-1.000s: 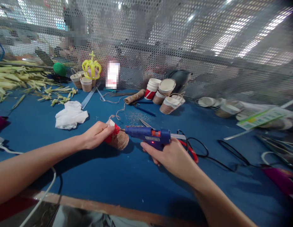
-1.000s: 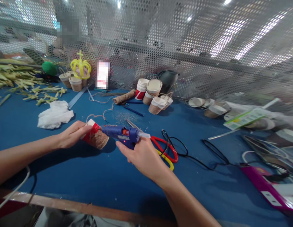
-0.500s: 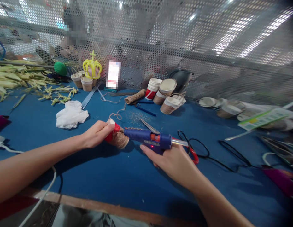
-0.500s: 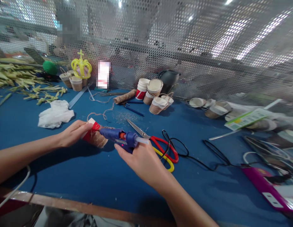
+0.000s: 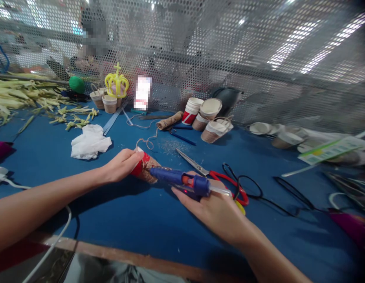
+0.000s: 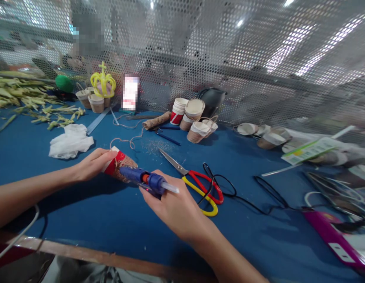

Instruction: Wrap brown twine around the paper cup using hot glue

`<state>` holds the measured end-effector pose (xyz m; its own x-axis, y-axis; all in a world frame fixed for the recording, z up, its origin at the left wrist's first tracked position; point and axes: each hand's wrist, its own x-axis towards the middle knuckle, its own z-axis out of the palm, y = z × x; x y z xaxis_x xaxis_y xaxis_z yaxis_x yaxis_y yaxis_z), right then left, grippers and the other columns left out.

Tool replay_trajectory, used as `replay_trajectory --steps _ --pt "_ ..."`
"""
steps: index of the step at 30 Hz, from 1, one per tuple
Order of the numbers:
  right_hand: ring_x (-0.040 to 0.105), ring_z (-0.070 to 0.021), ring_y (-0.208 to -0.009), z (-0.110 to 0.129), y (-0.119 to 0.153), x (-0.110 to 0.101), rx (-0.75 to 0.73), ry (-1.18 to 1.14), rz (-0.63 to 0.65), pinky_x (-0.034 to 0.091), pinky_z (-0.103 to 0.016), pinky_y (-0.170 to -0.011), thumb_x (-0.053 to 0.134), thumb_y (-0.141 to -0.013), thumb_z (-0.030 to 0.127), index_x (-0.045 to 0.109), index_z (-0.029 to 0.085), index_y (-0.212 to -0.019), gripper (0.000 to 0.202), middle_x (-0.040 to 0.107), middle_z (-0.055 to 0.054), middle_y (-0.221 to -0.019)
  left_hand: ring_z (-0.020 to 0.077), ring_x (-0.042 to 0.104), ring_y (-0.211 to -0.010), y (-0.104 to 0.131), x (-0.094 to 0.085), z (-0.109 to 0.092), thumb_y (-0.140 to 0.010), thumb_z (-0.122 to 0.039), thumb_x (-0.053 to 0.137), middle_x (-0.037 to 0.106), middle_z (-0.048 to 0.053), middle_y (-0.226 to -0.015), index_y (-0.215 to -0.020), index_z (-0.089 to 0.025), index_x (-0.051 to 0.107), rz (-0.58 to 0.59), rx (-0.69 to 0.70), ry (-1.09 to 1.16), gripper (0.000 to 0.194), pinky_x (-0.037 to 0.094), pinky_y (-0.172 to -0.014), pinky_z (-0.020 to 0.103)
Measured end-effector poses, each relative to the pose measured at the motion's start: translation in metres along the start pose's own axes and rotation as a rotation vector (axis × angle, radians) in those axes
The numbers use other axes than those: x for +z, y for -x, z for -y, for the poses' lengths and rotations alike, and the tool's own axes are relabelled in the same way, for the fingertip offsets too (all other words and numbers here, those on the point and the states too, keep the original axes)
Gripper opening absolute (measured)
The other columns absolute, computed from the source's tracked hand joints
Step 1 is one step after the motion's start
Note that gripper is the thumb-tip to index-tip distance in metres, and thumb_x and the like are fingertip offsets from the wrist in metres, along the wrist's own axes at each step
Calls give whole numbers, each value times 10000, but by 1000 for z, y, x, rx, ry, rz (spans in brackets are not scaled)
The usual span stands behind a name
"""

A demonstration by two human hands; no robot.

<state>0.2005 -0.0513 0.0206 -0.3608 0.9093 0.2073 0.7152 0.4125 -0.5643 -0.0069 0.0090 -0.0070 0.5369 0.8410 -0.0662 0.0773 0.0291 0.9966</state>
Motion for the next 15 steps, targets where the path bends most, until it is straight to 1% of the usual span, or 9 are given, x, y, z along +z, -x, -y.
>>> replay_trajectory --steps 4,5,9,13,15 --pt "515 -122 -486 4 -2 -3 22 -9 -2 407 -236 -446 477 -771 248 591 178 -722 142 571 2 -567 174 608 -680 -1 -2 5 -826 -379 348 681 73 -754 -809 -69 657 -94 1 -118 438 466 -663 276" --pt "506 -119 -477 4 -3 -3 24 -13 3 402 -233 -439 476 -770 247 585 181 -709 141 562 7 -553 172 607 -676 -1 -3 5 -826 -377 352 681 69 -748 -811 -72 658 -93 -3 -118 433 464 -656 273" --pt "515 -119 -520 3 -1 -1 27 -19 3 403 -223 -447 494 -769 258 537 186 -675 127 561 10 -581 160 611 -709 0 -2 4 -839 -367 323 689 62 -788 -863 -96 662 -18 -2 -28 434 461 -683 262" --pt "519 -126 -515 0 0 -1 31 8 18 408 -234 -451 486 -775 253 542 185 -696 118 566 5 -589 169 599 -699 0 -2 4 -830 -377 343 685 76 -792 -829 -82 665 -67 -6 -88 437 455 -673 270" --pt "527 -132 -528 1 0 -1 24 24 18 414 -237 -457 490 -774 259 539 188 -688 121 567 2 -595 171 596 -723 0 -2 5 -833 -377 337 681 77 -803 -837 -87 664 -43 4 -73 437 450 -690 270"
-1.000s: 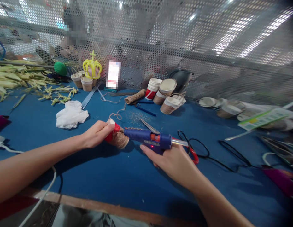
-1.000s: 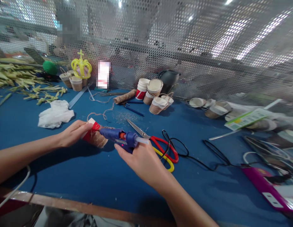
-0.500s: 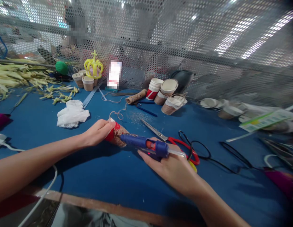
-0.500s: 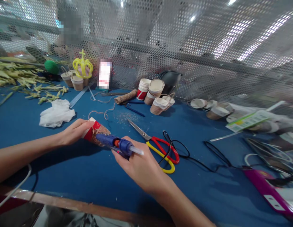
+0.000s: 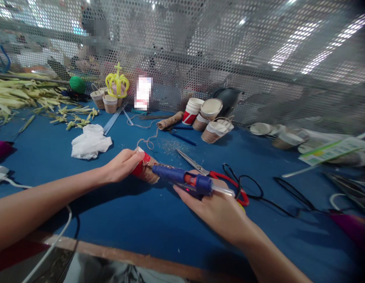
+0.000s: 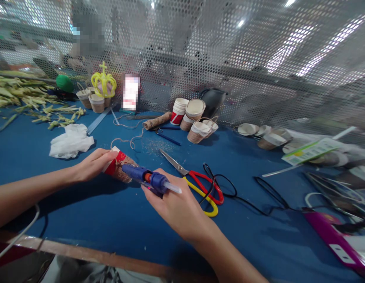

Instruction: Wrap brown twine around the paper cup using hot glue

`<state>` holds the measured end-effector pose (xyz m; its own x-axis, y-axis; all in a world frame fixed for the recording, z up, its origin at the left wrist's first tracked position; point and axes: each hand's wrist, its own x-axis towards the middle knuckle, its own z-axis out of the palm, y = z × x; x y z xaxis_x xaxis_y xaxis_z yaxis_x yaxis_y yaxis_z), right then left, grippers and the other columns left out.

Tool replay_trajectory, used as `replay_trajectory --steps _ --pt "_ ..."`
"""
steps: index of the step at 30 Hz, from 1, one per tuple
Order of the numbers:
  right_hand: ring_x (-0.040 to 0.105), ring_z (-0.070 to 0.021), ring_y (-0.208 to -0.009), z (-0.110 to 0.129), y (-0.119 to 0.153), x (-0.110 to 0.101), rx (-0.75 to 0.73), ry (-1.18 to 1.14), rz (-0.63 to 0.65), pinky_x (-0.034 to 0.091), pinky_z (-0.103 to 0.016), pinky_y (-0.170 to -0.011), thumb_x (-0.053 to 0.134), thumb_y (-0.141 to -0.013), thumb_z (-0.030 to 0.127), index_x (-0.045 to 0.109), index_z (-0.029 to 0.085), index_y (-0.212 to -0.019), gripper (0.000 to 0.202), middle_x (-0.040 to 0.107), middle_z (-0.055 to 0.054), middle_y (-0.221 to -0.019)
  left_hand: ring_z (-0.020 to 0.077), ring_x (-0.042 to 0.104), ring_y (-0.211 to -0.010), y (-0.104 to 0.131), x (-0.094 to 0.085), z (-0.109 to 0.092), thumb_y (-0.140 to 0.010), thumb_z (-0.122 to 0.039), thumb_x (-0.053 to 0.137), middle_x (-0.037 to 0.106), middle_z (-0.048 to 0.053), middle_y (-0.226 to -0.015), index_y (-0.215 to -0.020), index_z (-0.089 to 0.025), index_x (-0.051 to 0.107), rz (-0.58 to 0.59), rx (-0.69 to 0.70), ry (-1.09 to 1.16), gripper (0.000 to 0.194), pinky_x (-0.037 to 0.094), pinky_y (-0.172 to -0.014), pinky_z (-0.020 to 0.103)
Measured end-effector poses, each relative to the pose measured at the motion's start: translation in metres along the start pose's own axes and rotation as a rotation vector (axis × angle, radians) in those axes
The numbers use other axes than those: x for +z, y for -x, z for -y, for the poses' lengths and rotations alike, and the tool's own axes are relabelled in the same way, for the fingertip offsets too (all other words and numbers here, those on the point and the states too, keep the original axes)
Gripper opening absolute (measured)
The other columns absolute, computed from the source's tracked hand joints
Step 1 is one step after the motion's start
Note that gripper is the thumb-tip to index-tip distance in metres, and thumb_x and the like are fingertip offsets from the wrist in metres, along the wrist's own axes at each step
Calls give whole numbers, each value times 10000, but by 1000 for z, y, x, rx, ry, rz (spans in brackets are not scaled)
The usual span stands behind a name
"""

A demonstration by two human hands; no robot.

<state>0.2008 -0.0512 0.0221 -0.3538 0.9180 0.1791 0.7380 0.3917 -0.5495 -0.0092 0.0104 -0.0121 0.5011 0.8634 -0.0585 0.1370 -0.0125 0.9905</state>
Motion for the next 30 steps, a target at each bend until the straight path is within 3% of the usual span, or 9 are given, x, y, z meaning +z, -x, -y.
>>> replay_trajectory --steps 3,7,15,19,24,30 --pt "540 -138 -553 2 -1 -1 -28 6 -16 427 -237 -478 493 -772 265 538 194 -685 121 579 -5 -621 156 581 -716 0 0 0 -841 -373 313 669 61 -776 -856 -101 662 34 16 17 442 438 -688 252" --pt "504 -125 -480 4 -4 -5 -45 46 -42 411 -238 -467 464 -774 263 599 197 -708 164 578 -17 -573 121 481 -590 2 0 -1 -829 -383 319 603 26 -671 -795 -88 650 -46 36 -169 445 383 -559 216" --pt "478 -140 -443 -11 -7 -8 -157 175 -35 368 -257 -461 480 -727 253 669 194 -795 210 492 9 -426 76 240 -487 2 -3 3 -821 -409 276 280 -42 -502 -514 -127 435 -95 74 -411 447 199 -430 208" --pt "527 -151 -493 -10 -9 -5 -57 97 -72 415 -268 -491 497 -751 292 640 201 -719 173 537 6 -461 78 244 -489 2 -2 1 -820 -396 265 267 -43 -508 -510 -151 370 -85 73 -428 409 202 -436 211" --pt "489 -119 -375 -10 -9 -1 15 51 -41 424 -252 -437 504 -765 315 537 216 -513 272 493 33 -366 77 247 -485 3 -1 -1 -819 -402 255 285 -40 -501 -493 -163 327 -81 77 -428 411 213 -434 209" --pt "497 -106 -359 -8 -15 0 104 -25 -38 445 -241 -431 513 -756 313 466 199 -476 306 504 30 -374 76 250 -479 4 -2 2 -814 -393 261 293 -40 -496 -497 -159 351 -90 95 -426 404 216 -428 208"
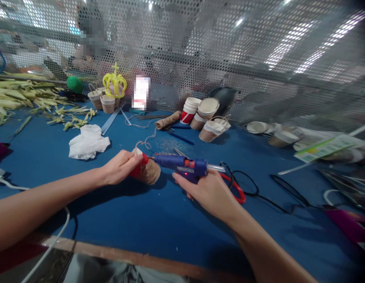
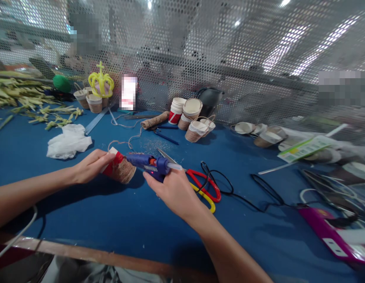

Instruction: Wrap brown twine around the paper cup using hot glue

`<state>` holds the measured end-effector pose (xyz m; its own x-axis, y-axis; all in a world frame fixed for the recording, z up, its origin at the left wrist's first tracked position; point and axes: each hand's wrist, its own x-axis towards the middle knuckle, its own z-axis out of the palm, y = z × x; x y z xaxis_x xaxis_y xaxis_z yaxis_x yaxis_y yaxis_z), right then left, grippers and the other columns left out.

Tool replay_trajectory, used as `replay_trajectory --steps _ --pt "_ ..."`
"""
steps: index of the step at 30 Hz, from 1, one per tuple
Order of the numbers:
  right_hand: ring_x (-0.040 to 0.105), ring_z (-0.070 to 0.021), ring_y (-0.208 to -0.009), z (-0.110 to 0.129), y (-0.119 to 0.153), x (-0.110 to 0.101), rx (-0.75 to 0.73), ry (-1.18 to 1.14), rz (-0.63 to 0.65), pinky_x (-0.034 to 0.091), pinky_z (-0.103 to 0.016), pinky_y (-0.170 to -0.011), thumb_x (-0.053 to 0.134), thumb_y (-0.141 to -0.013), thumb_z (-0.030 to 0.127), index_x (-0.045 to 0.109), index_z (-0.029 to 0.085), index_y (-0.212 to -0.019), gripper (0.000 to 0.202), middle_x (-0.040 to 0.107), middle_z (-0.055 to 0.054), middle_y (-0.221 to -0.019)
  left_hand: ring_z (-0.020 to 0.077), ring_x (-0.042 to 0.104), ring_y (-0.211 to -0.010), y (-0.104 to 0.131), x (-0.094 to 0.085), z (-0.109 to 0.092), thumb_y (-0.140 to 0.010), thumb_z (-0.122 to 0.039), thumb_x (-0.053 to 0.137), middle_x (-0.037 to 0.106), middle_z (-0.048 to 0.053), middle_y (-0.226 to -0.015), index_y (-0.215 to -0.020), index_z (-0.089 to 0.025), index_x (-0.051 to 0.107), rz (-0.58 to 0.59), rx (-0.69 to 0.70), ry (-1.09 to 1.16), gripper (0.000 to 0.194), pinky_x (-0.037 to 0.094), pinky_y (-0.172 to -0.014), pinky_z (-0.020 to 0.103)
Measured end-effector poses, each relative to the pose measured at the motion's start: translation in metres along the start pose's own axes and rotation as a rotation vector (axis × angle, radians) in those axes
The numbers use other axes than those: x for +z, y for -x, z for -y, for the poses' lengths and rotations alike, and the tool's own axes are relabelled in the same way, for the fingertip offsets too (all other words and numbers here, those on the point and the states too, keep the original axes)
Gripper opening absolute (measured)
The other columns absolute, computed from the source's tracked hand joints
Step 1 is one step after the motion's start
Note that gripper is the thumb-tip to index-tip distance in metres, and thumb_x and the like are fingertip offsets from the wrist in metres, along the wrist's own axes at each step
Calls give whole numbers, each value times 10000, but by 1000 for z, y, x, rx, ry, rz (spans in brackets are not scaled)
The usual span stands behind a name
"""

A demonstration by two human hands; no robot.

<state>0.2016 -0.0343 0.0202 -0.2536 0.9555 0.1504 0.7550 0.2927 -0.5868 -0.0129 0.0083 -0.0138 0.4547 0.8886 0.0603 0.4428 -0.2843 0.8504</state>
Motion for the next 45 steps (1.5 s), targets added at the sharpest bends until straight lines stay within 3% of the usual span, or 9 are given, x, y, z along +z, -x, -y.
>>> replay_trajectory --steps 14,20,23,31,34,37,40,43,45 --pt "492 -102 -346 -3 -6 -3 154 -201 89 423 -218 -398 519 -751 380 527 154 -548 304 503 18 -379 78 258 -482 -1 1 4 -817 -413 270 292 -37 -499 -496 -164 328 -16 -7 11 411 216 -433 210" --pt "520 -104 -474 -24 -17 -11 230 -361 -139 407 -211 -427 600 -684 369 544 135 -704 242 579 -8 -572 76 246 -472 -1 1 2 -812 -413 275 277 -42 -489 -492 -165 322 -16 -7 0 407 201 -426 208" --pt "534 -107 -540 -40 -30 -16 324 -299 -221 426 -219 -478 588 -689 351 557 128 -742 231 603 -32 -661 79 250 -478 -1 0 1 -810 -428 268 278 -38 -498 -505 -156 354 -8 -4 -3 417 203 -429 211" --pt "496 -100 -420 -79 -56 -22 504 -83 -171 422 -240 -429 509 -759 392 509 138 -613 293 523 -22 -505 82 242 -499 0 2 4 -810 -417 270 264 -36 -522 -515 -163 321 -5 7 -11 393 204 -449 221" --pt "563 -143 -572 -88 -65 -24 537 64 -153 463 -283 -543 482 -788 424 549 111 -648 349 580 -71 -638 80 242 -496 0 2 4 -808 -414 270 262 -37 -519 -512 -166 304 -3 16 -24 388 198 -446 220" --pt "571 -165 -800 -94 -73 -24 567 196 -118 474 -339 -693 471 -829 359 568 115 -927 280 585 -76 -935 78 239 -496 -1 2 5 -808 -409 271 258 -38 -520 -513 -169 283 -6 30 -36 381 196 -444 218" --pt "544 -171 -911 -90 -76 -22 596 295 -120 461 -376 -762 474 -841 290 494 166 -1097 285 524 -66 -1100 76 230 -494 -1 3 5 -805 -404 274 247 -38 -523 -510 -173 265 -19 46 -52 375 193 -441 219" --pt "514 -248 -973 -72 -71 -19 543 360 -181 411 -438 -810 472 -833 301 552 100 -1024 289 525 -151 -1094 76 228 -489 -1 3 5 -807 -403 263 247 -36 -518 -502 -171 277 -13 66 -75 383 193 -436 219" --pt "500 -301 -990 -51 -66 -16 415 350 -182 377 -445 -827 439 -834 358 616 81 -913 338 555 -189 -1037 76 239 -483 -1 3 3 -813 -402 251 259 -35 -509 -495 -169 292 -8 74 -99 396 201 -434 218"
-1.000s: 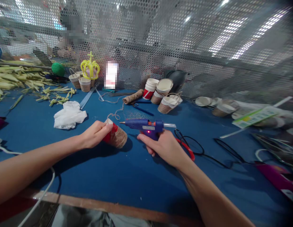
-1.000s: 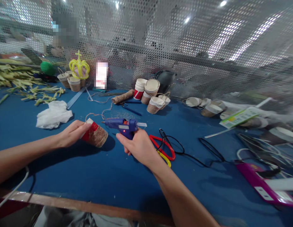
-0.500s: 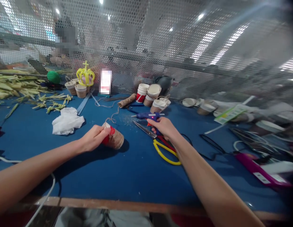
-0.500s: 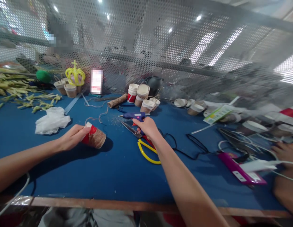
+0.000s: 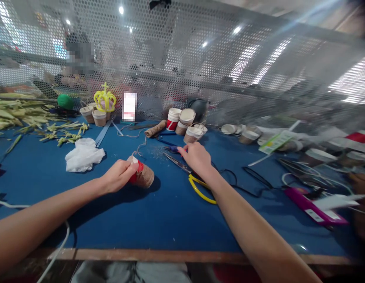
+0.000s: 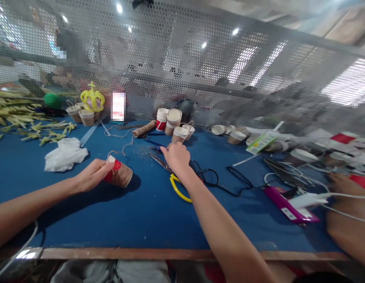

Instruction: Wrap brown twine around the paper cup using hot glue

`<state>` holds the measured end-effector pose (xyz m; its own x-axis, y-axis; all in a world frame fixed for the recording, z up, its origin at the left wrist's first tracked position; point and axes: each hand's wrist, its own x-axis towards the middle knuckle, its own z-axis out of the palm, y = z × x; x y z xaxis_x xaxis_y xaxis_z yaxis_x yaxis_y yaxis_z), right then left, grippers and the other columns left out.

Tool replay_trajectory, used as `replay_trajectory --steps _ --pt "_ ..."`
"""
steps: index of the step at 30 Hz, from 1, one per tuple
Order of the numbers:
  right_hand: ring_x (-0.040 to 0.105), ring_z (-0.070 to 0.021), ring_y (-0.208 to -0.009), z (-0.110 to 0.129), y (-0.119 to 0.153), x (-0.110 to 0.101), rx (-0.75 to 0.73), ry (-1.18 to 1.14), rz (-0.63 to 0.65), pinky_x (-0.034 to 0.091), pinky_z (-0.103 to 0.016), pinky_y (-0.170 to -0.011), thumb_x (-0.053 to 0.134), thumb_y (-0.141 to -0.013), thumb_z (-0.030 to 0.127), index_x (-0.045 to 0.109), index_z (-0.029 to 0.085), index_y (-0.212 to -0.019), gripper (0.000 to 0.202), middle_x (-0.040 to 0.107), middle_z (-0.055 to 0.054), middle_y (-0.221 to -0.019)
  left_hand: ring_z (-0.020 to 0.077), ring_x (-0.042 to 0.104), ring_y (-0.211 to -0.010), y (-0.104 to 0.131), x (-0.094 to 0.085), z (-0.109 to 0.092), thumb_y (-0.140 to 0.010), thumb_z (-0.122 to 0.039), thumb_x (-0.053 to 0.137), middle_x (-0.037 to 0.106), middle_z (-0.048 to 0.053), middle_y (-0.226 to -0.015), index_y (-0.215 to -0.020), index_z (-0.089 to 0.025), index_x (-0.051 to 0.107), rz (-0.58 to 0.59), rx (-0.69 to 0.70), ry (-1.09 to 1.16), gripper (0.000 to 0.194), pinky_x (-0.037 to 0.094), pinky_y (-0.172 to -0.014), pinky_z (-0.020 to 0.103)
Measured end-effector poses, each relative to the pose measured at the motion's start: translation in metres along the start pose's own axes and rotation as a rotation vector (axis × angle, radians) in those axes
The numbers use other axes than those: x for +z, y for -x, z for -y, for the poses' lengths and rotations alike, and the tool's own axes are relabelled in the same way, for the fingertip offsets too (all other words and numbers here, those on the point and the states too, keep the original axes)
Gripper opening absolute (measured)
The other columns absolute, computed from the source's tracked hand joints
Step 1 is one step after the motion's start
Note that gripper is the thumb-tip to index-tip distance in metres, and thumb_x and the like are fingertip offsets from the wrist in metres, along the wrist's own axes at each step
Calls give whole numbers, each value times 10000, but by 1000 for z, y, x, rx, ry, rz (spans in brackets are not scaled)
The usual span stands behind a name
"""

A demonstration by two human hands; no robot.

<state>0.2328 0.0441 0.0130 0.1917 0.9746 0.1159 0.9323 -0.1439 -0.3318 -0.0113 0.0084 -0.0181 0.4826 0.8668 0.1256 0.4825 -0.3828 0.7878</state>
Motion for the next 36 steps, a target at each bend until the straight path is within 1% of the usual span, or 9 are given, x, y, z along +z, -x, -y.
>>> replay_trajectory --steps 5,7,9,12,17,24,31,33,36 --pt "586 -158 -815 53 34 -2 -391 -177 200 438 -258 -716 339 -851 457 670 228 -848 402 651 -22 -878 73 270 -444 2 1 -7 -830 -345 219 296 -38 -468 -480 -176 280 -1 127 -125 394 227 -438 216" --pt "577 -174 -859 71 45 3 -618 -308 257 430 -275 -746 358 -852 422 667 172 -853 398 651 -57 -906 75 295 -429 3 1 -9 -832 -316 217 331 -35 -456 -487 -173 309 10 186 -177 384 246 -443 216" --pt "551 -197 -936 83 52 9 -693 -397 242 410 -304 -805 451 -816 382 644 111 -918 348 632 -109 -976 82 341 -438 3 2 -9 -825 -274 231 392 -21 -473 -508 -165 358 19 239 -225 359 276 -458 215" --pt "544 -181 -947 90 59 13 -630 -552 189 415 -300 -806 574 -739 280 634 110 -893 236 613 -112 -1004 89 404 -482 4 4 -9 -820 -214 245 481 6 -539 -550 -147 428 31 333 -257 332 317 -498 211" --pt "561 -134 -770 84 61 10 -538 -680 93 434 -263 -691 578 -717 184 637 157 -700 66 623 -39 -798 78 382 -480 6 3 -12 -859 -238 237 466 -10 -534 -555 -145 447 36 396 -247 382 301 -501 202" --pt "562 -119 -695 68 63 6 -387 -974 177 447 -261 -667 609 -695 235 644 161 -750 99 640 -15 -739 78 301 -434 7 1 -18 -851 -313 237 340 -34 -473 -499 -170 346 51 220 -251 395 235 -455 223" --pt "548 -61 -612 56 72 -10 -275 -1316 421 440 -192 -567 615 -704 211 642 182 -824 126 620 18 -700 76 275 -457 12 2 -26 -820 -441 258 317 -40 -488 -516 -159 371 138 -51 131 430 230 -433 212" --pt "576 -78 -710 52 74 -14 -306 -1307 412 459 -201 -629 640 -679 178 641 191 -847 168 640 6 -787 73 269 -455 13 2 -29 -805 -461 284 325 -44 -489 -545 -139 426 153 -124 256 437 227 -432 207" --pt "587 -90 -734 47 76 -18 -361 -1220 254 475 -235 -690 656 -664 164 638 197 -852 192 646 8 -800 72 305 -459 13 2 -33 -789 -469 326 392 -37 -500 -614 -104 516 164 -207 404 447 246 -444 198"
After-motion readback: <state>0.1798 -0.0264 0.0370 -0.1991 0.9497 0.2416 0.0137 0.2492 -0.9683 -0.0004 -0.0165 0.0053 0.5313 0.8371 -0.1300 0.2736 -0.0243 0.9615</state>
